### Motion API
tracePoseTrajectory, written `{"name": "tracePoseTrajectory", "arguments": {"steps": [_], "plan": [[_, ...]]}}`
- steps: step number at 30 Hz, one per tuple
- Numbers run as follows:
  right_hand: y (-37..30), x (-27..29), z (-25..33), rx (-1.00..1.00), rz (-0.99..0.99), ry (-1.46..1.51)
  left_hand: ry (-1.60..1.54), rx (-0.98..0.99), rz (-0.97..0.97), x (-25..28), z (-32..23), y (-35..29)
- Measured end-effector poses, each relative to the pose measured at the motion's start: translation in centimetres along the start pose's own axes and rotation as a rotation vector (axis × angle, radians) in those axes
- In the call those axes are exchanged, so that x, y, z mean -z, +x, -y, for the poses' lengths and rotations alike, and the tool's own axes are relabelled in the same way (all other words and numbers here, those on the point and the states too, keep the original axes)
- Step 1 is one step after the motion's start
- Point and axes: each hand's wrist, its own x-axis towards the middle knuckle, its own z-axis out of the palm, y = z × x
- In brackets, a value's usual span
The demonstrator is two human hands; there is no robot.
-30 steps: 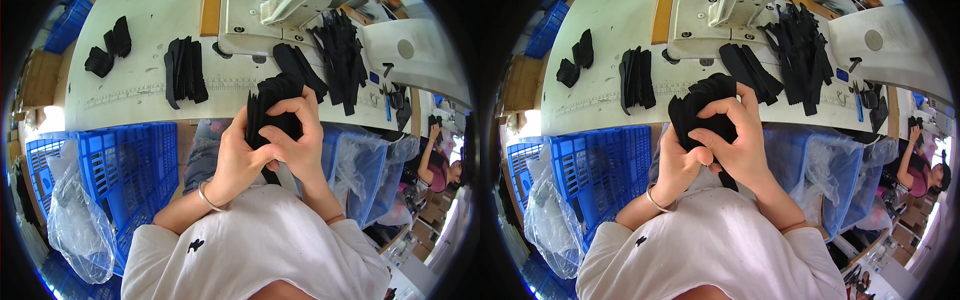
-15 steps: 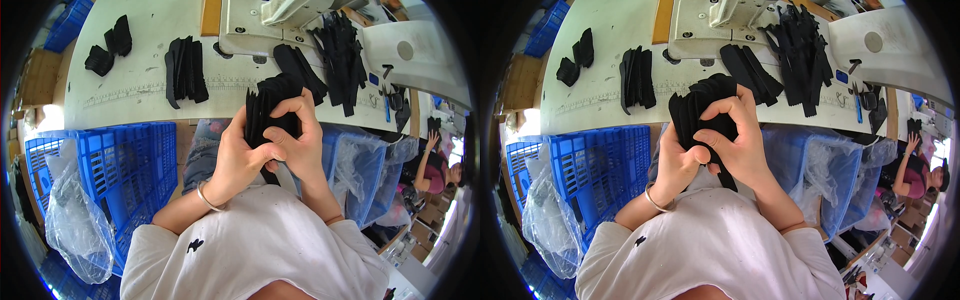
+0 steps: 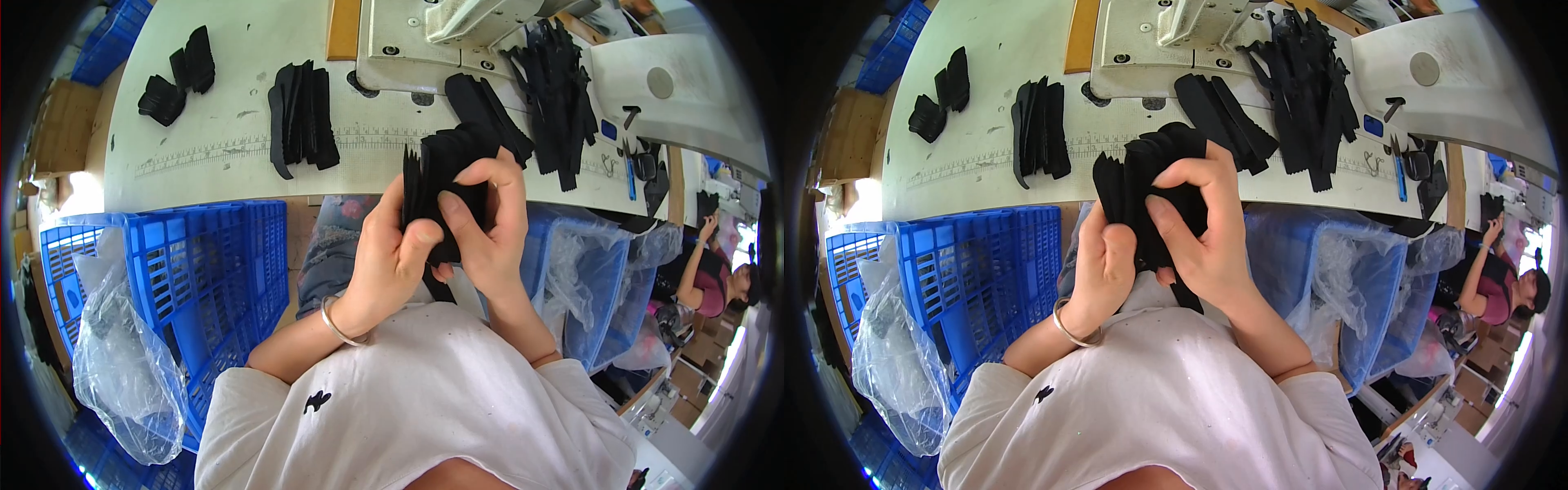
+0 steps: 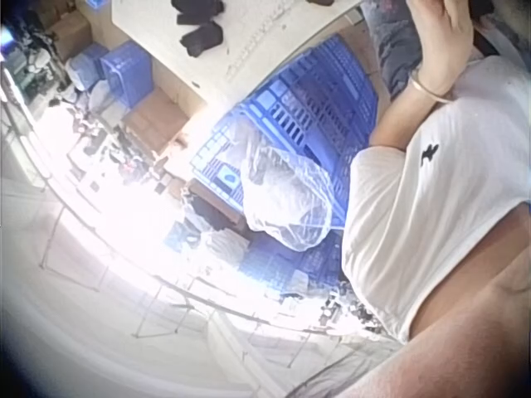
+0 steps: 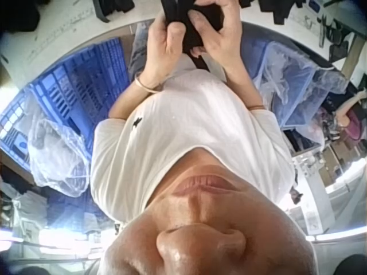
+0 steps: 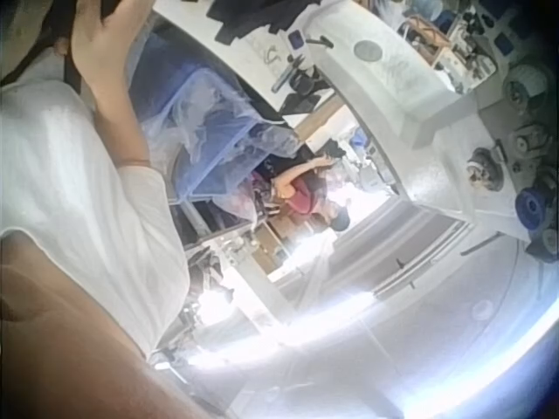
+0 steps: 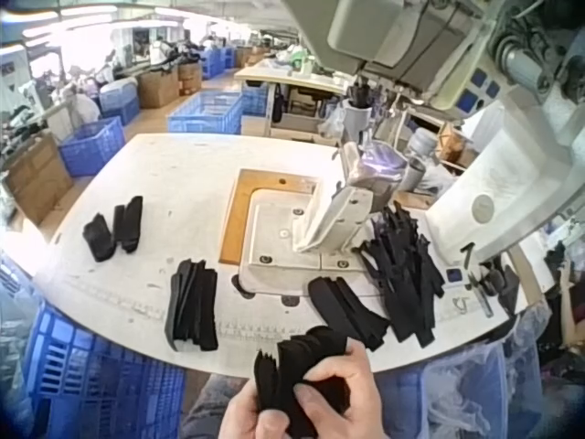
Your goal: Untying a bundle of black fabric strips and then sorting or counting them on a factory workstation table.
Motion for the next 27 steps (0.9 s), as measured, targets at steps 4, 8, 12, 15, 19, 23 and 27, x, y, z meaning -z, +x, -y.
{"name": "tracePoseTrajectory", "arguments": {"steps": [4,8,12,15,19,23,27], "plan": [[0.5,0.6,0.3,0.189,0.133,-0.328,0.037,-0.008,0.045,0.2,0.5,0.1],[0.7,0.5,0.4,0.216,0.140,-0.449,0.005,-0.040,0.043,0.3,0.5,0.3],[0.1,-0.3,1.0,0.029,0.080,-0.194,-0.037,-0.050,0.002,0.5,0.3,0.0],[0.1,-0.8,0.0,0.063,0.051,-0.172,-0.017,0.014,-0.085,0.5,-0.5,0.0],[0.7,-2.8,1.4,0.180,0.139,-0.080,0.113,-0.208,-0.250,2.6,-0.2,-0.1],[3.2,-7.7,3.1,0.291,0.275,-0.165,0.072,-0.299,-0.537,6.4,-2.2,-1.2],[6.0,-16.6,3.8,0.465,0.527,-0.195,0.427,-0.751,-0.861,11.7,-3.0,-1.9]]}}
